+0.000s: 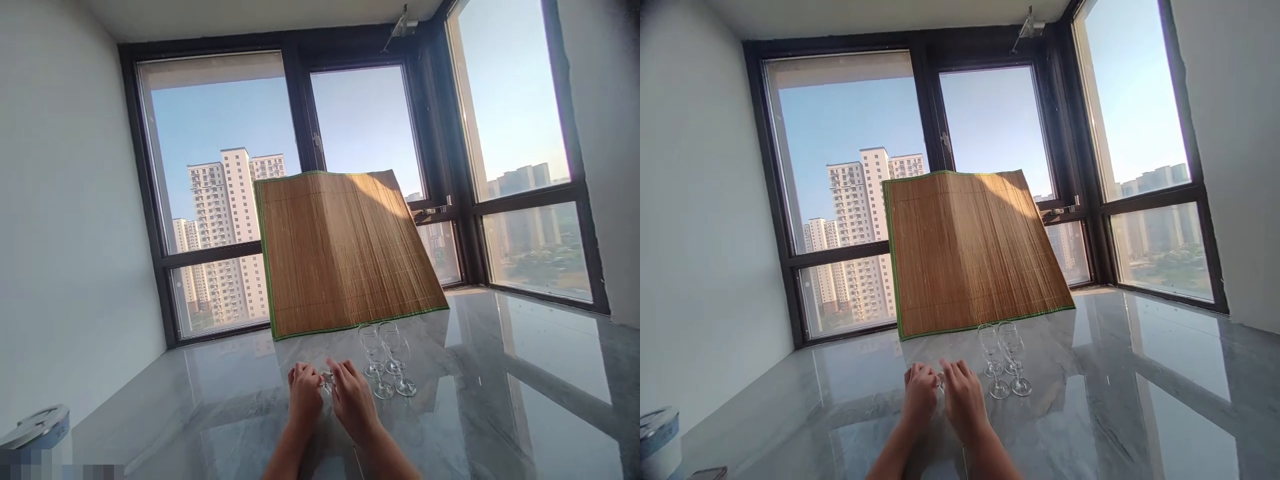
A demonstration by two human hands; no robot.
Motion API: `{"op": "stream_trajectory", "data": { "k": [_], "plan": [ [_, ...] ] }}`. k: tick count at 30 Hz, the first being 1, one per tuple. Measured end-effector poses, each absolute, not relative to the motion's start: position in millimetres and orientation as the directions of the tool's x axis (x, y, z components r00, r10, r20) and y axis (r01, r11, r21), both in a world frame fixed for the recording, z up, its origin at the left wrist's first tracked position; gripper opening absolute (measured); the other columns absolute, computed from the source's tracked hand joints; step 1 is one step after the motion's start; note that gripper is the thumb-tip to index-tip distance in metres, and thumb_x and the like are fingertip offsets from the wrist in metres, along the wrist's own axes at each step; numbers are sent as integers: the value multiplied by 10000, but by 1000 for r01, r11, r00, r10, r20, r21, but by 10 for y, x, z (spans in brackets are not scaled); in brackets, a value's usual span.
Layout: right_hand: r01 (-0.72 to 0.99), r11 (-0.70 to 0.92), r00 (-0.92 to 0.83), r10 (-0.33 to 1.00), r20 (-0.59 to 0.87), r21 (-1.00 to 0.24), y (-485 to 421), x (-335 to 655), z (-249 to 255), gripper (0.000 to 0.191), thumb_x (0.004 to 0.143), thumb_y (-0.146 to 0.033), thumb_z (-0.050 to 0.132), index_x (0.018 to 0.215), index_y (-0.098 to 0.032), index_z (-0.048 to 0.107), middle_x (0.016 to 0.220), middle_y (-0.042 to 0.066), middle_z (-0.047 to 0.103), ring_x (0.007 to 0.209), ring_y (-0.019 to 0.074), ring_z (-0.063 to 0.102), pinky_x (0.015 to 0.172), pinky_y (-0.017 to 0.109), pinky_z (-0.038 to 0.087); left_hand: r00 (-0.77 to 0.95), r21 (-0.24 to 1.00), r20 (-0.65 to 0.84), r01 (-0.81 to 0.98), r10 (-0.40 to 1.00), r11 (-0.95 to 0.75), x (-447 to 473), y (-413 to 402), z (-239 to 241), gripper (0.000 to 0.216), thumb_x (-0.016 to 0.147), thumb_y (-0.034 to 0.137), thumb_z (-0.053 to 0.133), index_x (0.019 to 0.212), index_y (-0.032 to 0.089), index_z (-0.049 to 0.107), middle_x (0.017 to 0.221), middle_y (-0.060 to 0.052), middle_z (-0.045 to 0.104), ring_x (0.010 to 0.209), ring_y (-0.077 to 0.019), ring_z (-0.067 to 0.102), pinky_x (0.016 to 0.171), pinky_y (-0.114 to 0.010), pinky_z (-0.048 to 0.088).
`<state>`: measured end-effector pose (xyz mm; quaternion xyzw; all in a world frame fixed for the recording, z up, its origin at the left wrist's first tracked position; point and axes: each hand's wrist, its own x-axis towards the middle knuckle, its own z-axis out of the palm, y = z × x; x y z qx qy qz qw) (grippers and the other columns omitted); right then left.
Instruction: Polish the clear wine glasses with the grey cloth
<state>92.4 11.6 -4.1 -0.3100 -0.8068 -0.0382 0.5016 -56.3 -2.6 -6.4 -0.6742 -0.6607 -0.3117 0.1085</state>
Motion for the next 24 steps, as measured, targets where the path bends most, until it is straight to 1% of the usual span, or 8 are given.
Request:
{"op": "stream_trajectory", "data": {
  "k": [3,5,8,14,17,20,22,24],
  "plan": [
    [546,726,-163,582,797,-418,218,1047,-79,478,808,-18,432,1243,-190,528,993,81,670,967,236,615,807,324,499,-2,231,580,959,814,-162,-531,-53,1,358,844,102,477,822,271,792,844,-85,638,978,-263,489,964,-422,313],
    [511,685,-71,636,769,-519,260,1119,-91,425,842,-68,424,1242,-187,505,978,75,658,922,221,635,782,313,501,-14,265,586,948,810,-175,-535,-57,16,386,843,95,460,840,272,802,837,-90,632,963,-261,491,935,-405,330],
    [426,681,-7,661,751,-595,273,1145,-84,368,870,-140,426,1229,-194,489,967,60,655,882,201,647,797,312,499,-69,330,578,931,813,-156,-569,-37,-16,421,821,77,448,896,285,806,836,-84,633,957,-259,494,905,-388,343],
    [279,657,17,726,687,-701,258,1066,-89,413,809,-172,467,1220,-200,487,925,35,674,830,186,656,799,305,487,-223,441,549,896,806,-52,-633,38,-80,335,872,205,470,843,266,798,834,-79,636,956,-270,492,844,-353,367],
    [193,621,-17,776,630,-760,268,1035,-95,445,745,-178,507,1190,-181,511,853,24,677,744,184,654,741,295,483,-171,415,546,906,820,-87,-618,22,-49,340,832,153,465,811,262,787,835,-71,631,944,-262,492,841,-344,367],
    [55,537,8,843,538,-842,250,1029,-53,438,718,-216,544,1153,-167,526,822,35,690,731,197,655,716,298,482,-101,381,560,913,822,-147,-582,-9,-16,357,777,105,464,818,270,777,836,-58,625,939,-251,494,849,-339,369],
    [-51,482,0,876,482,-875,218,1040,-2,441,708,-240,569,1142,-170,527,824,40,699,742,201,657,699,292,483,-124,408,549,903,827,-135,-563,-12,-10,330,774,125,470,791,263,770,833,-58,628,941,-253,498,857,-344,376],
    [-152,435,-70,891,449,-887,180,1058,52,435,696,-257,596,1120,-178,535,821,38,703,726,197,652,665,279,481,-180,463,522,881,834,-100,-559,4,-15,291,780,161,483,722,252,753,819,-60,634,944,-260,508,873,-360,379]
  ]
}}
